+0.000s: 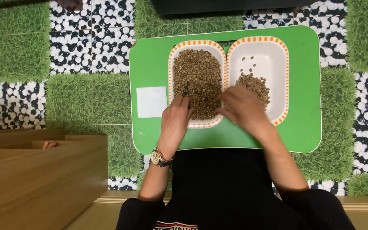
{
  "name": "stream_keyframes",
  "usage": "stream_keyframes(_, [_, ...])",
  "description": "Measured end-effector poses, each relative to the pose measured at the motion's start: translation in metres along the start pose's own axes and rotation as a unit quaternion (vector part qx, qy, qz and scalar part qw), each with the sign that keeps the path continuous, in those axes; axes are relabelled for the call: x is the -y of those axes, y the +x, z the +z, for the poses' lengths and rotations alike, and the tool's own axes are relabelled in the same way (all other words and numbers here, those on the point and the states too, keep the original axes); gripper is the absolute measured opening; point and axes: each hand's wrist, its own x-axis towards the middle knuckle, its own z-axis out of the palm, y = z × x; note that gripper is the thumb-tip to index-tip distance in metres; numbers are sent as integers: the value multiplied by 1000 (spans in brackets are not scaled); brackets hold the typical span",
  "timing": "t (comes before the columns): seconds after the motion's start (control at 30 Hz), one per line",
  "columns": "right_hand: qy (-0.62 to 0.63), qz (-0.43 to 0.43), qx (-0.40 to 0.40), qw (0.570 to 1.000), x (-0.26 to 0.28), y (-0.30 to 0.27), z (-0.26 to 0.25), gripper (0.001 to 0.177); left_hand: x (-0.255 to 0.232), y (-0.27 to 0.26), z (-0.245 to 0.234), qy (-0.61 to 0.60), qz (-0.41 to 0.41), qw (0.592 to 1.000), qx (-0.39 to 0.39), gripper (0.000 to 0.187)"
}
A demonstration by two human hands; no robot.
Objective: Manually sorting green coffee beans by hand between two trays for quality control.
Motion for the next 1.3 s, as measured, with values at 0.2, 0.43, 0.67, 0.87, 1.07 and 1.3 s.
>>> stream_keyframes(0.2, [-36, -122, 24, 992, 27, 25, 27, 27, 3, -4, 2, -9, 21, 999, -27, 21])
stream_keyframes(0.43, [-126, -127, 35, 983, 35, 31, 40, 16, 2, -7, 1, -7, 44, 997, -63, 15])
stream_keyframes(0.67, [-121, -124, 33, 984, 27, 29, 50, 16, -2, -5, -3, 2, 50, 996, -76, 10])
stream_keyframes(0.87, [-117, -117, 14, 986, 25, 28, 56, 12, -2, -6, 0, 14, 54, 994, -90, 10])
stream_keyframes(1.07, [-122, -114, -43, 985, 23, 24, 65, 11, -14, -11, -11, -19, 48, 995, -87, 15])
stream_keyframes(1.3, [-96, -103, -30, 990, 23, 23, 59, 9, -18, -13, -14, -34, 49, 994, -92, 17])
